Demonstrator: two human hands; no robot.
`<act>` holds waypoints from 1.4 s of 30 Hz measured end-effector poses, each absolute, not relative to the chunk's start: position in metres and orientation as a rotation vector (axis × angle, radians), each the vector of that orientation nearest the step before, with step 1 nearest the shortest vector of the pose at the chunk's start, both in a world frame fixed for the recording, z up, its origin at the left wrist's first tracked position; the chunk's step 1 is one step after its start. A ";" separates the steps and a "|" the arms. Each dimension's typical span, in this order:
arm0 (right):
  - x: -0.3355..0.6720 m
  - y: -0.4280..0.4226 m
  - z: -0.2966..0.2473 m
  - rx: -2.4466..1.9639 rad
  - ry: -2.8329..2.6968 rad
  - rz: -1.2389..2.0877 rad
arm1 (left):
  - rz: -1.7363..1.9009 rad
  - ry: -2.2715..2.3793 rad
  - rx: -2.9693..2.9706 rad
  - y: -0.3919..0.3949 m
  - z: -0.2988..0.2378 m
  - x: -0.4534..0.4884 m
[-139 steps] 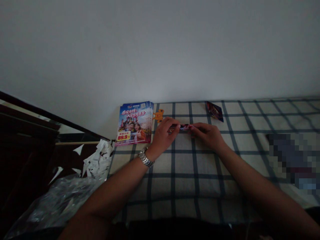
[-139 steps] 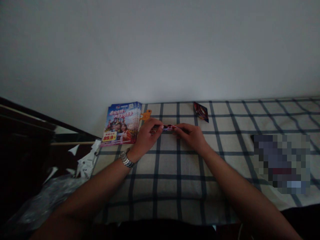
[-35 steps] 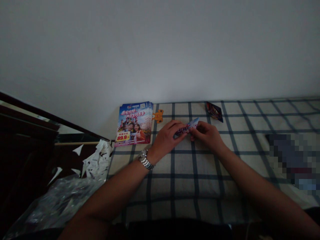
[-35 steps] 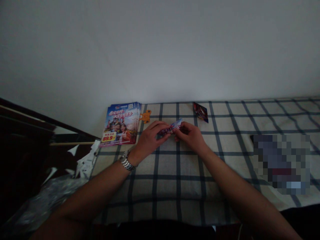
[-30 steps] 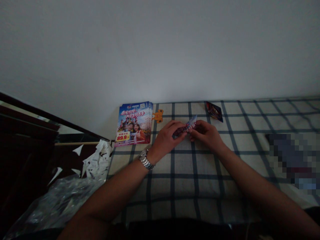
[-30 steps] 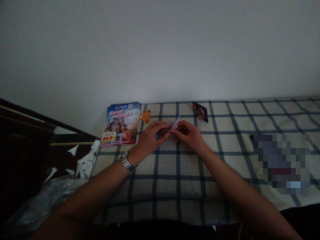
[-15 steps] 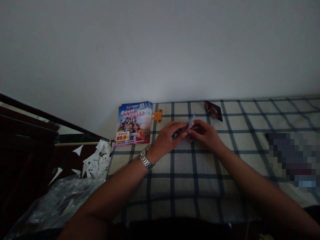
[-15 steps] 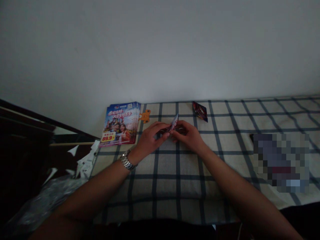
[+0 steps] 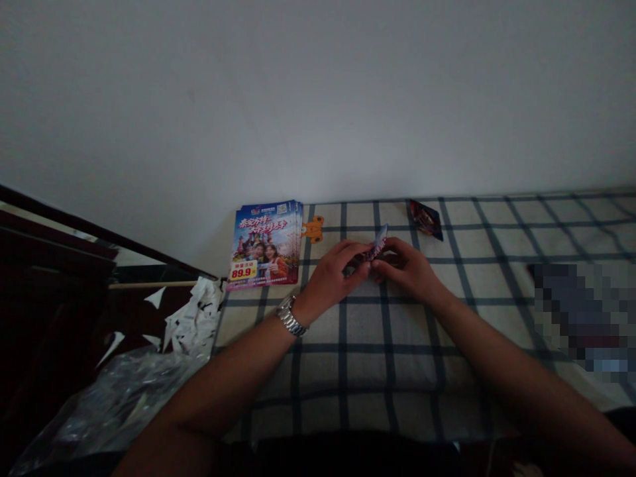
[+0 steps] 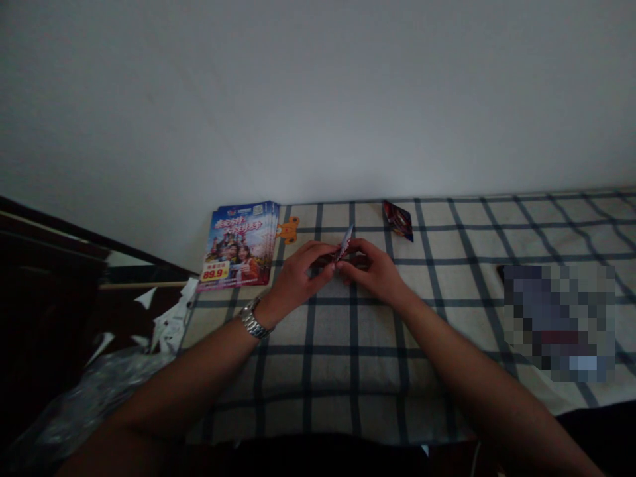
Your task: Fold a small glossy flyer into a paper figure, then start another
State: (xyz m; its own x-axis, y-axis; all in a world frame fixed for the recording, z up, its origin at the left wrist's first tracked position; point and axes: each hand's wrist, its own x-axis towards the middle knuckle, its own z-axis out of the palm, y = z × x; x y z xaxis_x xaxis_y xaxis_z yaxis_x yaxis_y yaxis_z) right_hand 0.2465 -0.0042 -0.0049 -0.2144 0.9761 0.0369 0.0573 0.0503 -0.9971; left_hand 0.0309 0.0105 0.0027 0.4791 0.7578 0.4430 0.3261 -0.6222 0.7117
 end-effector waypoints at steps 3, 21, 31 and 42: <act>0.247 -0.005 -0.005 -1.097 -1.432 1.309 | 1.038 0.876 2.182 0.011 0.002 0.031; 0.248 -0.005 -0.005 -1.110 -1.468 1.264 | 1.019 0.854 2.203 0.011 0.002 0.030; 0.247 -0.006 -0.001 -1.130 -1.471 1.262 | 1.038 0.889 2.171 0.012 0.001 0.031; 0.246 -0.006 -0.002 -1.141 -1.517 1.186 | 1.076 0.888 2.210 0.013 0.001 0.030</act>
State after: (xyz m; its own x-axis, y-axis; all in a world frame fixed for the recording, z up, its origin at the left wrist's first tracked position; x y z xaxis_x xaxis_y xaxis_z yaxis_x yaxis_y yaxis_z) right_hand 0.2465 -0.0057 -0.0016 -0.1980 0.9756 0.0951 0.1432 0.1248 -0.9818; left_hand 0.0303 0.0127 0.0008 0.4688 0.7428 0.4780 0.3283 -0.6489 0.6864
